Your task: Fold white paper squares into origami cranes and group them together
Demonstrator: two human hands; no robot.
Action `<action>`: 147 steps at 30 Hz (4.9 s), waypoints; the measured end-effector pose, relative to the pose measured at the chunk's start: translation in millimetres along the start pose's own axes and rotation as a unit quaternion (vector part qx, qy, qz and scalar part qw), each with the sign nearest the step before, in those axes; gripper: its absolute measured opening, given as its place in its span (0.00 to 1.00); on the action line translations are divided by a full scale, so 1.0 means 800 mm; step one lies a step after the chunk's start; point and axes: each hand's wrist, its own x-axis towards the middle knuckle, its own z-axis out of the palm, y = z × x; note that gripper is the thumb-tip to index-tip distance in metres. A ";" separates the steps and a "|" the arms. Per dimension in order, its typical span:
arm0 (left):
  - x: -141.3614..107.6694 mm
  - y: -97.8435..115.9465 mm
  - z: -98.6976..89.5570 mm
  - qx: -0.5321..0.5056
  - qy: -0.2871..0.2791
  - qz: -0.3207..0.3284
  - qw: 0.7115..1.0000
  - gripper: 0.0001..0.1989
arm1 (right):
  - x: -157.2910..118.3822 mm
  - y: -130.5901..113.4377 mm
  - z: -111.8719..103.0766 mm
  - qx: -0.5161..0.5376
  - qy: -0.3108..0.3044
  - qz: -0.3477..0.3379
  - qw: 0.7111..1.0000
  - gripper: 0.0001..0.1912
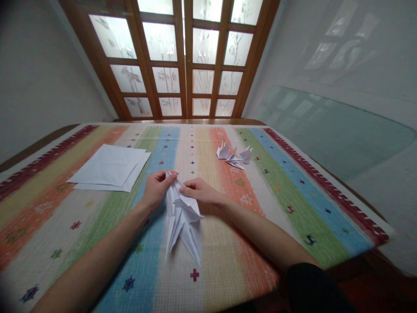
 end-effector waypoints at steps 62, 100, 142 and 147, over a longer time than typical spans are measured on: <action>0.005 -0.026 -0.050 0.569 -0.305 0.323 0.693 0.11 | -0.008 0.045 -0.012 -0.657 -0.009 -0.285 0.698 0.13; -0.043 -0.032 -0.015 0.668 -0.157 0.188 0.703 0.46 | -0.010 0.023 0.017 -0.403 0.261 -0.009 0.877 0.18; 0.005 -0.040 -0.071 0.492 -0.227 0.248 0.803 0.11 | -0.018 0.050 -0.017 -0.576 0.117 -0.201 0.783 0.11; 0.005 -0.039 -0.071 0.478 -0.220 0.265 0.808 0.09 | -0.016 0.048 -0.015 -0.652 0.109 -0.222 0.717 0.13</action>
